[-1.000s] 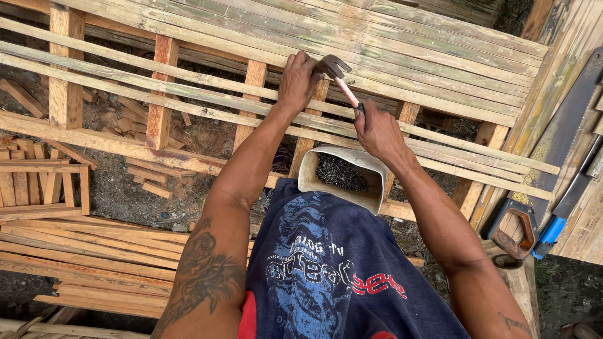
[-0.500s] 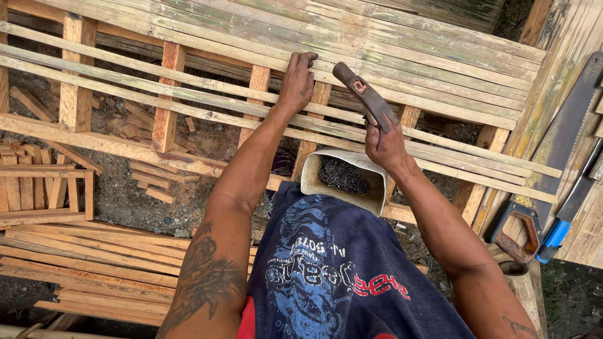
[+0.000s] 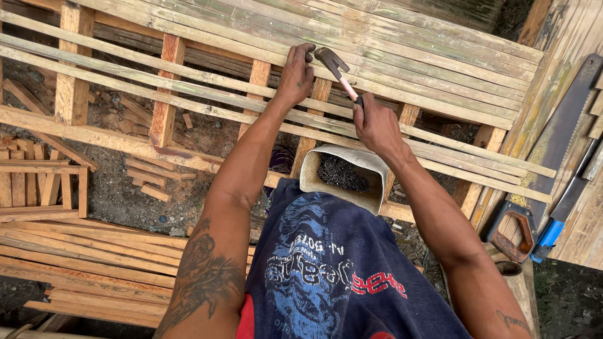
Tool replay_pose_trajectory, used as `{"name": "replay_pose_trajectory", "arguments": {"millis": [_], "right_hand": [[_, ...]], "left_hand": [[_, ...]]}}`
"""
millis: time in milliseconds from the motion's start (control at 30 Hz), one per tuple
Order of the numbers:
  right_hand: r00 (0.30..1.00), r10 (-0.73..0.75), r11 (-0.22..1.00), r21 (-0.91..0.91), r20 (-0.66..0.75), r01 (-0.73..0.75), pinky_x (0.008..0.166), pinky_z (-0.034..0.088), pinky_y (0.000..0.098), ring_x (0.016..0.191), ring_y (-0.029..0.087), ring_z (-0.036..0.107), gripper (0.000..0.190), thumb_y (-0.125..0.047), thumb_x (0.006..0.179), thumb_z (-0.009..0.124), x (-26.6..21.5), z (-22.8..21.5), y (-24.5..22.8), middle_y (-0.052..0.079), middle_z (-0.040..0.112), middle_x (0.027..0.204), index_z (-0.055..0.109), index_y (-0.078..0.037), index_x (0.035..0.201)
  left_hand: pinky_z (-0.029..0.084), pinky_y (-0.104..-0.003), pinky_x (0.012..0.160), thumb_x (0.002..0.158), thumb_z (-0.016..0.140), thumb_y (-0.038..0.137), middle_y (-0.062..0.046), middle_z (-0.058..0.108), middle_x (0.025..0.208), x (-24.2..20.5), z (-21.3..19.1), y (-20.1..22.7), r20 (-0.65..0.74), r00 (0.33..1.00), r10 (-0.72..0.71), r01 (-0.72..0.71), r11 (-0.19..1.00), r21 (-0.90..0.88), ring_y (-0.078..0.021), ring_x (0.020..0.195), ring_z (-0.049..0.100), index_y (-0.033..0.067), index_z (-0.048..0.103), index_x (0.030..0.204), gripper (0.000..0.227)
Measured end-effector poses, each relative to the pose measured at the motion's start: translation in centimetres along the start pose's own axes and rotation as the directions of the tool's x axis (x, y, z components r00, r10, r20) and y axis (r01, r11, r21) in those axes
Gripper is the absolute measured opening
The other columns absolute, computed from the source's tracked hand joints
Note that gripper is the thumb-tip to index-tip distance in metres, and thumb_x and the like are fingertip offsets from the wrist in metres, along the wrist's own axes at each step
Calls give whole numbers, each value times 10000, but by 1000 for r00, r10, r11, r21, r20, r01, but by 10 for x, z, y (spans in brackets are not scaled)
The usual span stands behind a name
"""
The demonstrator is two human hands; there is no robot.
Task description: The person repeatedly picks nails from a container and hammers them into a wooden lattice structure. They work along the length of the structure, securing thin wooden slats to a frame.
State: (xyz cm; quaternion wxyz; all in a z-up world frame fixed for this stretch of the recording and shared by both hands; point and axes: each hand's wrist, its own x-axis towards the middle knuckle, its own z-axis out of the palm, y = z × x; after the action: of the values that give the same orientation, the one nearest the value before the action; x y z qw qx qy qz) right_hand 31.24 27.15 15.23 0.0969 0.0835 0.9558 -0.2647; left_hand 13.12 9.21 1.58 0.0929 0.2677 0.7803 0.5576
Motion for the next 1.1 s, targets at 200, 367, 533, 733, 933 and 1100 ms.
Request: {"name": "replay_pose_trajectory", "arguments": {"millis": [200, 367, 533, 733, 933, 1100], "right_hand": [[961, 209, 973, -136, 180, -186, 407, 435, 508, 452, 324, 546, 240, -243, 1098, 401, 4, -6, 5, 152, 574, 590, 495, -24, 1072], [989, 134, 991, 28, -66, -132, 467, 457, 515, 451, 348, 562, 252, -240, 1104, 442, -17, -12, 8, 168, 565, 593, 495, -2, 1041], [982, 147, 983, 126, -119, -132, 527, 460, 541, 507, 388, 601, 262, -285, 1106, 475, -34, -7, -2, 190, 585, 603, 501, -32, 1040], [980, 86, 988, 138, -179, -61, 542, 460, 537, 562, 422, 630, 279, -290, 1107, 509, -59, -14, -12, 215, 612, 636, 511, -22, 1028], [985, 117, 983, 154, -123, -97, 536, 439, 517, 527, 398, 599, 278, -283, 1093, 542, -72, -36, -21, 214, 595, 624, 534, -15, 1020], [996, 91, 967, 242, -21, -84, 512, 433, 487, 499, 334, 611, 280, -303, 1085, 524, -60, -20, -47, 181, 616, 615, 564, -30, 1037]], "left_hand": [[520, -447, 951, 910, 534, -57, -219, 536, 1208, -11, -14, 34, -110, 993, -51, 77, 968, 240, -343, 1072, 614, -47, 475, 1335, 429], [538, -437, 891, 937, 669, 354, -117, 645, 1146, -66, -18, 106, 494, 864, -96, -45, 963, 265, -287, 998, 675, 58, 584, 1243, 434], [555, -452, 925, 916, 684, 532, -20, 703, 1210, -92, -4, 151, 810, 576, 110, -391, 907, 155, -268, 1120, 687, 206, 661, 1260, 474], [579, -477, 787, 950, 560, 295, -60, 704, 1108, -115, 8, 171, 755, 587, 293, -606, 777, 169, -310, 997, 699, 201, 645, 1297, 369], [589, -459, 733, 990, 487, 185, -66, 708, 989, -138, 12, 198, 766, 619, 172, -642, 672, 368, -294, 920, 722, 238, 679, 1261, 336], [591, -462, 699, 988, 499, 151, -71, 716, 962, -154, -40, 191, 713, 701, 8, -499, 720, 483, -294, 846, 739, 204, 689, 1270, 345]]}}
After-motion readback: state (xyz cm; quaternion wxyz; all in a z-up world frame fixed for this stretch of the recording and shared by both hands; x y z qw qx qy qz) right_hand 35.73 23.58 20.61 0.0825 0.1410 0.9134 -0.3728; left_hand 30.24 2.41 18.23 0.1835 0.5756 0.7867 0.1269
